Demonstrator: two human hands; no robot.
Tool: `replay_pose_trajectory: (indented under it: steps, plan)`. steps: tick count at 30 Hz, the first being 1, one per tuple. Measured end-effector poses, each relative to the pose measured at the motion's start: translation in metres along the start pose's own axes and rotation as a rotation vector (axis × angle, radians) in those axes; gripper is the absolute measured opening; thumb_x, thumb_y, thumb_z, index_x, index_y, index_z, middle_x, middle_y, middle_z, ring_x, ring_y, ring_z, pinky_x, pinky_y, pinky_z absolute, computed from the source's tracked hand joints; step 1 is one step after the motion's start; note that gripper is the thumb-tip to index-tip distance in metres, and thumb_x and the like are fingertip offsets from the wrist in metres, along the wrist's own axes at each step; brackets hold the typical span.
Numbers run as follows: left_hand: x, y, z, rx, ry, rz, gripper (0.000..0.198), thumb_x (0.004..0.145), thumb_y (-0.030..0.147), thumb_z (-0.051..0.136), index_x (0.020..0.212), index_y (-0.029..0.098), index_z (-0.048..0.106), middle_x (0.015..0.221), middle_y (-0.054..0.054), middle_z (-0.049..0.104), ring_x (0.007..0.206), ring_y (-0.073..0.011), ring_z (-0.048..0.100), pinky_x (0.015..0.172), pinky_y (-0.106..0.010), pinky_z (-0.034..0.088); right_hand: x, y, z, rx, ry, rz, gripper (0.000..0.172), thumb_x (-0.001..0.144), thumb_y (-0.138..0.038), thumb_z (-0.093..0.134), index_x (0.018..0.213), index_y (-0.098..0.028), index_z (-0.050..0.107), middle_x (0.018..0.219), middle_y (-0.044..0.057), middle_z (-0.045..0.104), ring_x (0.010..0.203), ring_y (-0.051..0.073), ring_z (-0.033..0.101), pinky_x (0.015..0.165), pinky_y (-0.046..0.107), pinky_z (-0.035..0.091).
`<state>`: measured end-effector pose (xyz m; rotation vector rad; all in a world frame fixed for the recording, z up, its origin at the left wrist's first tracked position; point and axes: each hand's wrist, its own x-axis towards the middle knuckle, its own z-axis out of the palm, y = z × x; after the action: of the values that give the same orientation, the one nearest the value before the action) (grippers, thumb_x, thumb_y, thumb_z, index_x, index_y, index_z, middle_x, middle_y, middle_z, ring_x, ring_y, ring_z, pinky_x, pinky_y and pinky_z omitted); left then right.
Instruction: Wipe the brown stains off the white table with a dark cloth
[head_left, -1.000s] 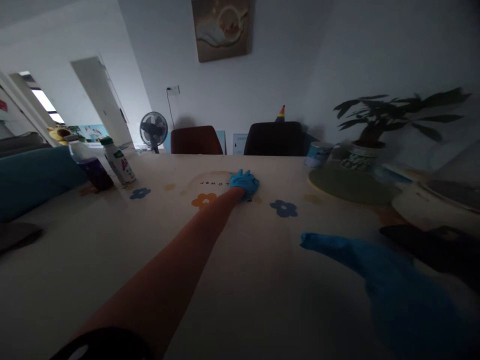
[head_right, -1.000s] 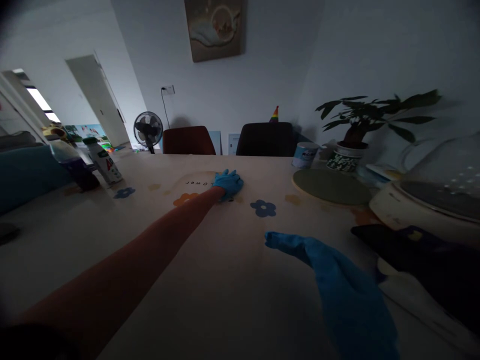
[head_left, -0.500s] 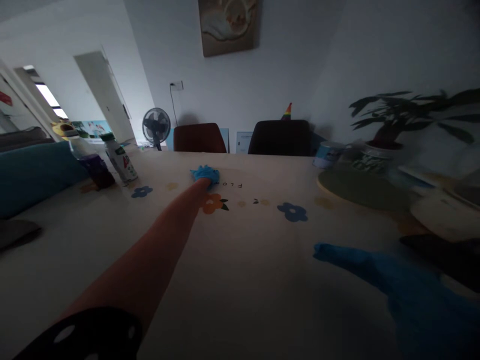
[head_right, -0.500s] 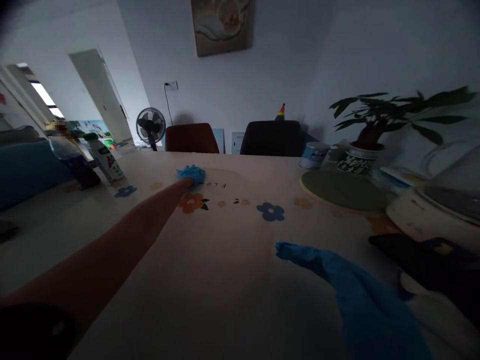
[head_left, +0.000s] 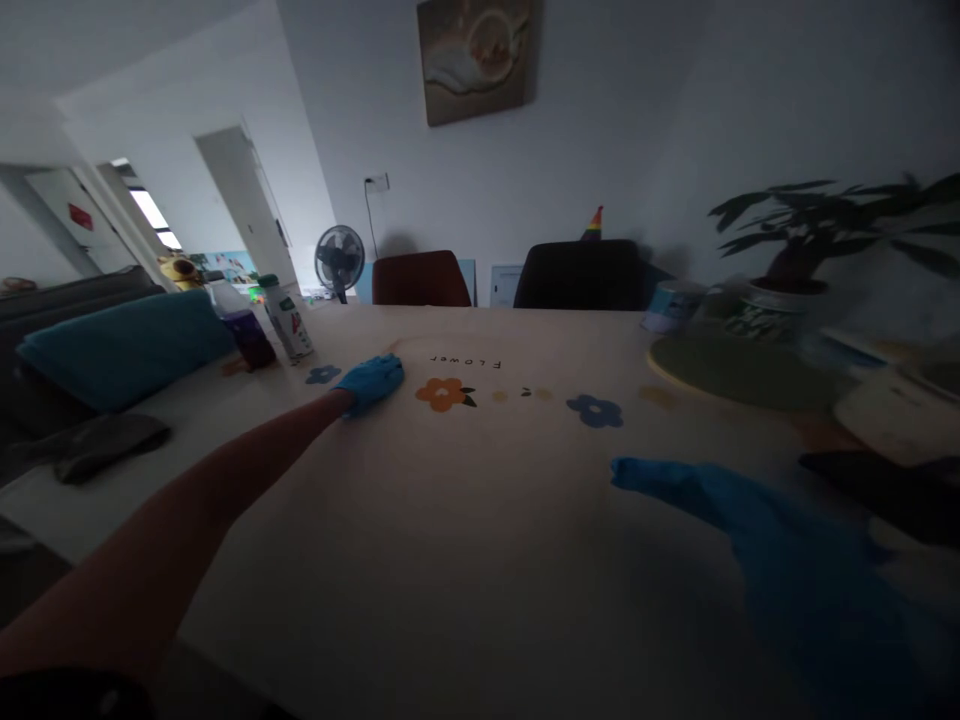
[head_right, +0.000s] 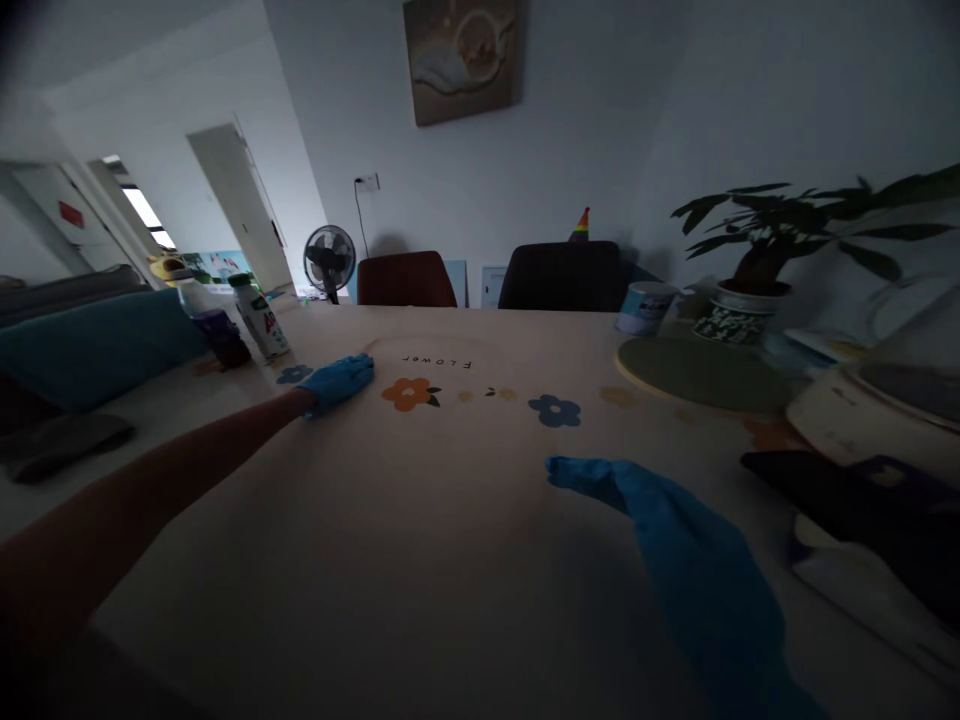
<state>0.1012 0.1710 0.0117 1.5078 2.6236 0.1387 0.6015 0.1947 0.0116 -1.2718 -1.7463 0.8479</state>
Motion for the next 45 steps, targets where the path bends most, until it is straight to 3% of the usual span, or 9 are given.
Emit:
replay_pose_trajectory:
  steps: [4, 8, 12, 14, 17, 20, 30, 38, 45]
  plan:
    - [-0.054, -0.008, 0.003, -0.012, -0.018, 0.077, 0.063, 0.127, 0.044, 0.042, 0.187, 0.032, 0.054, 0.198, -0.001, 0.045, 0.183, -0.0203, 0.041, 0.140, -0.027, 0.033, 0.001, -0.015, 0.001, 0.035, -0.078, 0.124, 0.040, 0.081, -0.053, 0.060, 0.091, -0.056, 0.099, 0.131, -0.007, 0.093, 0.153, 0.041, 0.077, 0.140, 0.065, 0.053]
    - [-0.104, -0.002, 0.010, -0.042, -0.095, 0.200, 0.069, 0.125, 0.050, 0.041, 0.192, 0.036, 0.050, 0.202, 0.001, 0.034, 0.188, -0.0223, 0.035, 0.149, -0.031, 0.025, 0.004, -0.009, 0.001, 0.043, -0.100, 0.082, 0.044, 0.086, -0.055, 0.057, 0.094, -0.052, 0.100, 0.131, -0.006, 0.093, 0.151, 0.041, 0.078, 0.145, 0.064, 0.047]
    - [-0.138, 0.024, 0.020, -0.042, -0.124, 0.419, 0.065, 0.124, 0.057, 0.043, 0.188, 0.047, 0.055, 0.201, 0.004, 0.037, 0.189, -0.0271, 0.035, 0.155, -0.043, 0.021, 0.006, -0.003, 0.001, 0.034, -0.128, 0.014, 0.043, 0.089, -0.052, 0.058, 0.095, -0.049, 0.100, 0.133, -0.003, 0.093, 0.149, 0.042, 0.079, 0.142, 0.064, 0.052]
    - [-0.144, 0.044, 0.025, -0.047, -0.135, 0.564, 0.066, 0.125, 0.062, 0.041, 0.186, 0.043, 0.057, 0.201, 0.000, 0.041, 0.187, -0.0316, 0.038, 0.156, -0.052, 0.021, 0.006, -0.005, 0.001, 0.012, -0.132, 0.007, 0.044, 0.090, -0.050, 0.057, 0.097, -0.047, 0.100, 0.136, -0.001, 0.093, 0.149, 0.042, 0.080, 0.140, 0.065, 0.056]
    - [-0.137, 0.080, 0.034, -0.062, -0.127, 0.726, 0.068, 0.126, 0.063, 0.039, 0.184, 0.033, 0.059, 0.199, -0.008, 0.043, 0.186, -0.0379, 0.039, 0.157, -0.062, 0.019, 0.007, -0.008, 0.000, -0.022, -0.156, 0.017, 0.049, 0.095, -0.051, 0.053, 0.101, -0.042, 0.100, 0.140, 0.000, 0.092, 0.149, 0.042, 0.080, 0.142, 0.067, 0.054]
    - [-0.112, 0.118, 0.041, -0.048, -0.092, 0.741, 0.067, 0.126, 0.061, 0.038, 0.182, 0.030, 0.060, 0.200, -0.010, 0.042, 0.186, -0.0409, 0.037, 0.156, -0.065, 0.021, 0.007, -0.008, -0.001, 0.004, -0.150, 0.023, 0.050, 0.100, -0.055, 0.052, 0.103, -0.039, 0.100, 0.140, 0.002, 0.092, 0.150, 0.042, 0.080, 0.145, 0.066, 0.049]
    - [-0.007, 0.231, 0.039, -0.008, -0.038, 0.427, 0.064, 0.125, 0.045, 0.035, 0.174, 0.024, 0.069, 0.193, -0.017, 0.051, 0.174, -0.0439, 0.053, 0.152, -0.076, 0.023, -0.007, -0.019, -0.014, 0.109, 0.134, -0.121, 0.045, 0.110, -0.038, 0.054, 0.110, -0.035, 0.099, 0.132, 0.004, 0.094, 0.140, 0.033, 0.086, 0.126, 0.051, 0.071]
    - [0.037, 0.270, 0.040, -0.001, -0.081, 0.431, 0.066, 0.126, 0.040, 0.033, 0.180, 0.021, 0.064, 0.197, -0.019, 0.045, 0.177, -0.0467, 0.049, 0.150, -0.081, 0.022, -0.009, -0.032, -0.022, 0.115, 0.164, -0.090, 0.049, 0.117, -0.031, 0.051, 0.110, -0.036, 0.099, 0.135, 0.002, 0.093, 0.134, 0.029, 0.088, 0.117, 0.048, 0.077]
    - [0.001, 0.271, 0.041, -0.008, -0.203, 0.753, 0.068, 0.127, 0.048, 0.039, 0.192, 0.031, 0.050, 0.204, -0.004, 0.032, 0.188, -0.0292, 0.035, 0.157, -0.054, 0.017, -0.011, -0.029, -0.022, 0.052, 0.192, -0.121, 0.047, 0.115, -0.031, 0.053, 0.108, -0.036, 0.099, 0.134, 0.003, 0.094, 0.141, 0.032, 0.085, 0.123, 0.050, 0.073]
